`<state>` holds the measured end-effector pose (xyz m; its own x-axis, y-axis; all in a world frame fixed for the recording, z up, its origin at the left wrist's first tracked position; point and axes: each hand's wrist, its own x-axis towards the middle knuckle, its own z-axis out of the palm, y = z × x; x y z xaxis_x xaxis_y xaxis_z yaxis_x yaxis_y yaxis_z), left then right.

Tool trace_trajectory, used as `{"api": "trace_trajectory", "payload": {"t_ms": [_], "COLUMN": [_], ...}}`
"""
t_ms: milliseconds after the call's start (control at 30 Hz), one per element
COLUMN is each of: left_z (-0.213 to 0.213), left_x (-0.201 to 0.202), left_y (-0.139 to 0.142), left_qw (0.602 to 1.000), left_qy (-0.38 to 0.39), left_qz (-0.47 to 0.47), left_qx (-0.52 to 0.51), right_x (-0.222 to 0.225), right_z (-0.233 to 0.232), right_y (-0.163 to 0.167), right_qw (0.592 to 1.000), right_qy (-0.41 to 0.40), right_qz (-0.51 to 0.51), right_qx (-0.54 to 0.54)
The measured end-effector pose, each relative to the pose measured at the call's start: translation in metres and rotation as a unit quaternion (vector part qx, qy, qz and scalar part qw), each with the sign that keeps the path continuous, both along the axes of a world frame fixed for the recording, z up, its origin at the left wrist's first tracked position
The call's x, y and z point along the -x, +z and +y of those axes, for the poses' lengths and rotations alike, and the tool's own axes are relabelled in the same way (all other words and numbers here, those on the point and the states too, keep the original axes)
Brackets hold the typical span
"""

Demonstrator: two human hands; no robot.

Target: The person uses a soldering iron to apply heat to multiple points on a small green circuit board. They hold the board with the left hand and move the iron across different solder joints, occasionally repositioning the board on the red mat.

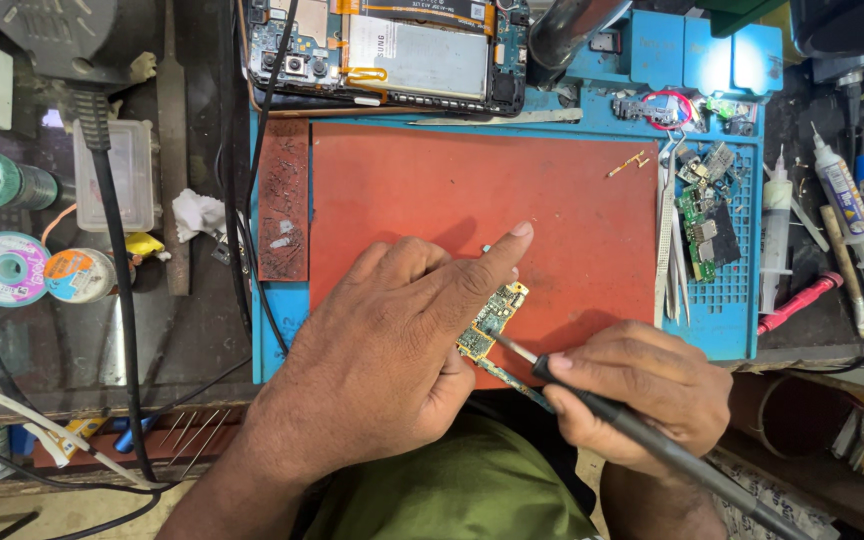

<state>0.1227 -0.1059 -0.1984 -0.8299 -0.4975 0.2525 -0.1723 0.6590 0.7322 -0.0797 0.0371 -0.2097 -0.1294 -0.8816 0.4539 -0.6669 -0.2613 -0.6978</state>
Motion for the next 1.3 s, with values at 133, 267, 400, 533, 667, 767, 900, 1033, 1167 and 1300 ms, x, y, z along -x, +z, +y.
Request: {"api": "trace_trajectory", "payload": {"t_ms": [133, 267, 400, 533, 667, 767, 900, 1033, 1167, 1300], "left_z": [0.0, 0.0001, 0.0003, 0.0, 0.0, -0.0007, -0.0004, -0.0006, -0.001, -0.0008], "left_x": [-0.0001, 0.0, 0.0003, -0.0001, 0.0003, 0.0003, -0.0001, -0.0001, 0.0005, 0.0003], "left_y": [-0.0003, -0.0002, 0.0002, 0.0001, -0.0002, -0.0004, -0.0001, -0.0003, -0.0009, -0.001], "left_qw": [1.0, 1.0, 1.0, 1.0, 1.0, 1.0, 1.0, 1.0, 1.0, 1.0], "left_qy": [0.001, -0.001, 0.0, -0.002, -0.003, -0.006, -0.002, -0.005, -0.007, -0.006], "left_qz": [-0.001, 0.001, 0.002, 0.002, 0.005, 0.009, -0.001, 0.007, 0.009, 0.004], "left_qx": [0.002, 0.004, 0.002, 0.007, 0.007, 0.005, 0.002, 0.007, 0.005, 0.005], "right_x": [-0.0002, 0.0027, 0.0039, 0.0044, 0.003, 0.003, 0.003, 0.0017, 0.0023, 0.0023], "right_z": [0.0011, 0.0004, -0.0008, -0.0012, -0.0007, -0.0019, -0.0018, -0.001, -0.0009, -0.0004], "right_y": [-0.0002, -0.0012, -0.002, -0.0004, 0.0011, 0.0008, 0.0014, 0.0019, 0.0015, -0.0007], "right_qw": [1.0, 1.0, 1.0, 1.0, 1.0, 1.0, 1.0, 1.0, 1.0, 1.0], "right_qy": [-0.002, 0.0, 0.016, 0.02, 0.011, 0.016, 0.016, 0.011, -0.003, 0.005], "right_qz": [-0.001, -0.004, -0.001, -0.009, -0.011, -0.002, -0.005, 0.007, 0.001, 0.001], "right_qx": [-0.003, -0.003, 0.005, 0.004, -0.002, 0.004, 0.003, 0.002, -0.001, 0.0]}}
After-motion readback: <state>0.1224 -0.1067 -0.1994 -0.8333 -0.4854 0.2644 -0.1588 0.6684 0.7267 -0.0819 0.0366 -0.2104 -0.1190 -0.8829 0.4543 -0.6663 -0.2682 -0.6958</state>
